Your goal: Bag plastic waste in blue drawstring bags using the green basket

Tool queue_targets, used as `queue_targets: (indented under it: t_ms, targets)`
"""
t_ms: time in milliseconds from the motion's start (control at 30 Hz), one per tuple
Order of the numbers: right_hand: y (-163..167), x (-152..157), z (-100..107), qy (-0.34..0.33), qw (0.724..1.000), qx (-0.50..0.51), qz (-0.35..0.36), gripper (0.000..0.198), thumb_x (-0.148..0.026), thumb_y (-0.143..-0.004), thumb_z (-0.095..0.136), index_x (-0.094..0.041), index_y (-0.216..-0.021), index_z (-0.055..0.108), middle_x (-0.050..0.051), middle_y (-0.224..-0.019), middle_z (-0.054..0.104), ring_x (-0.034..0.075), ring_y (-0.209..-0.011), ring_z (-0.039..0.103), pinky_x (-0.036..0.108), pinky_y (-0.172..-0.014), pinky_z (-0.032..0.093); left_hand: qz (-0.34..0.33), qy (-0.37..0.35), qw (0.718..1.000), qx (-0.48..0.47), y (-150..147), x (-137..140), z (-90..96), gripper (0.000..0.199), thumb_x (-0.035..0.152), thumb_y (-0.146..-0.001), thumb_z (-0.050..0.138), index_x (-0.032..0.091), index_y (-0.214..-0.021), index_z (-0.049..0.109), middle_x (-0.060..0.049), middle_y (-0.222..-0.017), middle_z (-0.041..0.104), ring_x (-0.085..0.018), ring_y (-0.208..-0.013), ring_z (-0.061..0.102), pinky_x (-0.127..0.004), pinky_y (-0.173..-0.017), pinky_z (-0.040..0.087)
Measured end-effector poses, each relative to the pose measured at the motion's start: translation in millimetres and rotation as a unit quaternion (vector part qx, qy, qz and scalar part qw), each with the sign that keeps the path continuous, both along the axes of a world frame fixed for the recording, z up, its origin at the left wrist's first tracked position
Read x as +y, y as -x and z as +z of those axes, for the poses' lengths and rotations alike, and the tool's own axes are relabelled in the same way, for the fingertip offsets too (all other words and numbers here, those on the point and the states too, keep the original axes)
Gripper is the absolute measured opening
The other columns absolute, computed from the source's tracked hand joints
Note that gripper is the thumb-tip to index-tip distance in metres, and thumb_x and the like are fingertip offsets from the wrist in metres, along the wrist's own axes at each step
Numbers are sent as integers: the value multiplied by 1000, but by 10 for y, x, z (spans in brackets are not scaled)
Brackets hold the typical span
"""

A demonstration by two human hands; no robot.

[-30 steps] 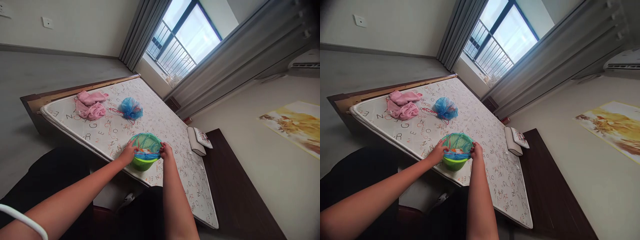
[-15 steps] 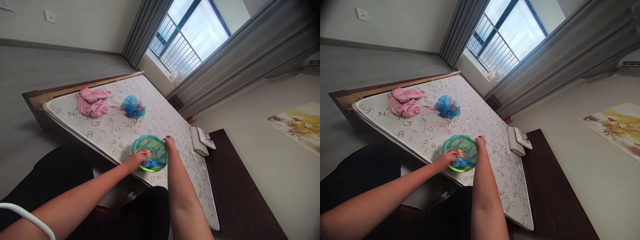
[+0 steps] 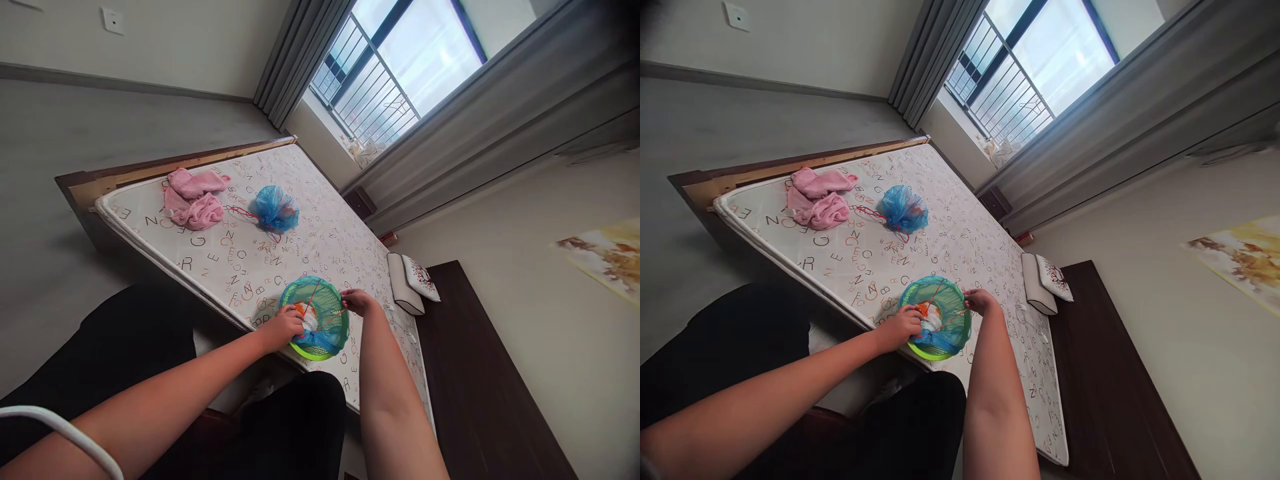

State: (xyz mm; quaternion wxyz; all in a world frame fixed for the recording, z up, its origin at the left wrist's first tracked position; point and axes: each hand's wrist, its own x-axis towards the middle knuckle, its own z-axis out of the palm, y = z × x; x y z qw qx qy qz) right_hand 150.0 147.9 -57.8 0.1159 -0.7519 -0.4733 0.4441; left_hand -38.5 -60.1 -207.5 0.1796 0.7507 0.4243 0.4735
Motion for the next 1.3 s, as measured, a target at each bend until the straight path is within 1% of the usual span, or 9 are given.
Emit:
queue_targets:
  t_ms: [133, 233, 467, 633, 767, 933, 1033, 1133, 1300]
  targets:
    - [-164, -32, 102, 43, 997, 58, -2, 9, -2, -83, 76, -4, -91, 71, 10, -76, 71, 14, -63, 66, 27, -60, 57, -10, 11, 999, -32, 6, 53, -16, 17, 21, -93, 64, 24, -79, 74, -2, -87, 73, -21, -108, 65, -46, -118, 35]
    - [-188, -61, 3, 7, 995, 99, -25, 23, 7, -68, 81, -9, -79, 68, 6, -62, 68, 14, -52, 62, 26, -53, 55, -4, 21, 999, -32, -34, 85, -55, 19, 15, -90, 61, 23, -77, 73, -4, -92, 74, -21, -108, 65, -44, -114, 40]
    - [-37, -158, -384, -177, 962, 177, -112, 27, -10, -71, 82, -19, -78, 58, -4, -59, 61, 10, -51, 60, 21, -54, 53, 8, 46, 998, -48, -65, 95, -39, 29, 2, -76, 50, 21, -72, 72, -5, -96, 76, -22, -107, 66, -43, -104, 45]
    - [-3, -312, -425, -241, 936, 241, -88, 33, -26, -70, 85, -21, -89, 59, -6, -75, 66, 9, -64, 65, 21, -65, 55, 53, 66, 993, -85, -33, 108, 64, 29, 1, -71, 46, 19, -70, 69, -6, -90, 76, -22, -96, 67, -43, -97, 44]
    - [-73, -531, -329, -189, 947, 261, -7, 43, -32, -59, 92, -19, -90, 65, -5, -71, 66, 10, -56, 62, 23, -58, 52, 73, 93, 987, -105, 2, 102, 149, 29, 1, -71, 44, 18, -69, 67, -4, -79, 74, -21, -87, 66, -39, -91, 43]
    - [-211, -801, -140, -130, 959, 240, 79, 47, -35, -54, 94, -14, -91, 74, -2, -68, 69, 7, -40, 48, 20, -40, 34, 74, 137, 981, -119, 40, 92, 255, 28, 1, -74, 46, 19, -70, 67, -3, -79, 74, -20, -85, 65, -37, -91, 44]
    - [-314, -917, 23, -187, 952, 237, 60, 46, -39, -62, 88, -16, -99, 73, 1, -88, 77, 3, -41, 44, 19, -39, 33, 90, 176, 968, -152, 56, 99, 329, 27, 3, -78, 46, 19, -72, 67, -3, -82, 74, -19, -84, 66, -35, -90, 45]
    - [-397, -1042, 215, -277, 927, 252, -22, 47, -37, -64, 83, -19, -105, 70, 7, -116, 77, 3, -44, 48, 21, -42, 39, 108, 196, 960, -169, 79, 111, 408, 26, 6, -81, 45, 19, -76, 67, -4, -86, 73, -19, -85, 66, -33, -85, 48]
    - [-404, -1306, 511, -359, 877, 303, -98, 49, -34, -66, 81, -21, -110, 64, 6, -112, 76, 3, -46, 50, 22, -45, 42, 138, 273, 923, -233, 136, 162, 552, 16, 11, -79, 53, 20, -86, 64, -3, -89, 71, -19, -85, 66, -30, -78, 49]
